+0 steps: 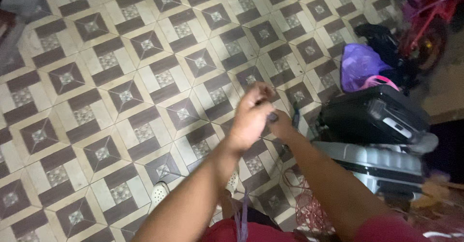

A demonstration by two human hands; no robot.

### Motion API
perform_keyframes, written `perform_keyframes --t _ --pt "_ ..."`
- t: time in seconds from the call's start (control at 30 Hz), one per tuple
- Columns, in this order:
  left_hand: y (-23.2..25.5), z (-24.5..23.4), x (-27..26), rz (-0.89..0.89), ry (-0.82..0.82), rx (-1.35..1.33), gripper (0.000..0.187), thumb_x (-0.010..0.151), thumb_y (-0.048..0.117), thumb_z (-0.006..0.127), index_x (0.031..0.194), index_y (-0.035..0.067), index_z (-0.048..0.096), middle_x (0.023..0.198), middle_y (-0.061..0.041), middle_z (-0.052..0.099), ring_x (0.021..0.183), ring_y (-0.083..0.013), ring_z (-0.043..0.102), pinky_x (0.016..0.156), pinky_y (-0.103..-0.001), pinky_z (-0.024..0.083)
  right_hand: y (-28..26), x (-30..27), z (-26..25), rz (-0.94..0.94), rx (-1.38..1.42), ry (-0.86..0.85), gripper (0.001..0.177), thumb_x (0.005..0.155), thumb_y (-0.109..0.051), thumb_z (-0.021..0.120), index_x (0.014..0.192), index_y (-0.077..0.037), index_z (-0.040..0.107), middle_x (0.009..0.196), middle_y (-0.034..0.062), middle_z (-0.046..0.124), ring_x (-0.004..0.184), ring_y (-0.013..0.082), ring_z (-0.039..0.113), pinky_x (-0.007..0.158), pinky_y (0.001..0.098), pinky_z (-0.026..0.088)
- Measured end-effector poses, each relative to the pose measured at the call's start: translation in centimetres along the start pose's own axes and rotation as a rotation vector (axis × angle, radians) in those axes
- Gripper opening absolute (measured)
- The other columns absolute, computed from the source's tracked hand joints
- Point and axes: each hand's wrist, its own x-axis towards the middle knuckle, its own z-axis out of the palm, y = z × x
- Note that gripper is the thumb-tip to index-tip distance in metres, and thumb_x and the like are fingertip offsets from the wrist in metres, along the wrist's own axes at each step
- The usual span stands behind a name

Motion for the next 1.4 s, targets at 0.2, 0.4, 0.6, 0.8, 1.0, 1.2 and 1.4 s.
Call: perform_keyframes --t 0.2,0.4,0.6,0.8,1.0,1.2,1.4 --pt "11.9 -0.9 -3.1 0.386 0.090 0.386 0.023 0.084 -0.009 0.051 0.100 0.006 0.058 0.078 0.001 0.052 0.068 -0.0083 0.046 0.059 -0.026 0.039 -15.2 3.6 7.2 -0.099 0.453 -0.008 0.046 0.086 -0.018 0.071 0.129 -0.003 0.064 0.116 0.0057 0.073 0.106 0.0165 0.067 0.089 0.0337 0.056" --pt "16.9 -0.8 -5.2 0.543 -0.076 0.261 0.021 0.090 -0.011 0.051 0.101 0.005 0.057 0.082 0.003 0.050 0.076 -0.0067 0.046 0.069 -0.022 0.041 -27.8 4.1 7.6 -0.206 0.493 -0.195 0.048 0.093 -0.027 0.071 0.131 -0.001 0.060 0.125 0.0086 0.066 0.114 0.0178 0.062 0.094 0.0359 0.051" --pt "19.2 -2.1 -5.8 0.448 -0.158 0.062 0.016 0.082 -0.004 0.048 0.094 0.004 0.056 0.074 -0.003 0.054 0.061 -0.0121 0.048 0.054 -0.027 0.038 -26.5 3.5 4.7 -0.240 0.303 -0.117 0.046 0.093 -0.030 0.073 0.127 -0.001 0.062 0.121 0.0076 0.067 0.113 0.0184 0.062 0.094 0.0362 0.050" --pt "11.3 -4.8 0.5 0.291 -0.071 0.060 0.008 0.088 0.004 0.057 0.094 0.004 0.062 0.084 -0.008 0.066 0.078 -0.0151 0.062 0.071 -0.029 0.048 -17.2 1.7 -3.1 0.168 0.029 -0.077 0.031 0.096 -0.032 0.070 0.110 -0.005 0.073 0.086 0.0112 0.065 0.079 0.0209 0.059 0.074 0.0406 0.049" --pt "1.3 -4.6 6.4 -0.030 0.102 -0.102 0.003 0.095 0.011 0.061 0.098 0.009 0.060 0.094 -0.004 0.064 0.093 -0.0150 0.064 0.082 -0.029 0.051 -1.8 5.7 -3.7 0.077 -0.276 -0.098 0.023 0.094 -0.023 0.073 0.102 -0.001 0.071 0.090 0.0080 0.066 0.083 0.0175 0.060 0.072 0.0365 0.048" --pt "6.7 -7.2 6.4 0.242 0.042 0.237 0.007 0.099 0.006 0.058 0.105 0.008 0.058 0.099 -0.004 0.062 0.093 -0.0130 0.059 0.082 -0.028 0.049 -5.5 11.5 5.9 -0.127 0.324 -0.139 0.019 0.094 -0.012 0.069 0.110 -0.002 0.067 0.099 0.0089 0.068 0.094 0.0221 0.067 0.080 0.0374 0.057" --pt "21.4 -11.7 5.6 0.411 0.089 0.364 0.013 0.091 -0.003 0.057 0.100 0.006 0.061 0.085 -0.001 0.060 0.072 -0.0086 0.058 0.064 -0.026 0.050 -27.1 15.9 13.4 -0.264 0.637 -0.269 0.038 0.102 -0.023 0.061 0.133 -0.003 0.050 0.125 0.0104 0.060 0.122 0.0205 0.060 0.101 0.0361 0.051"
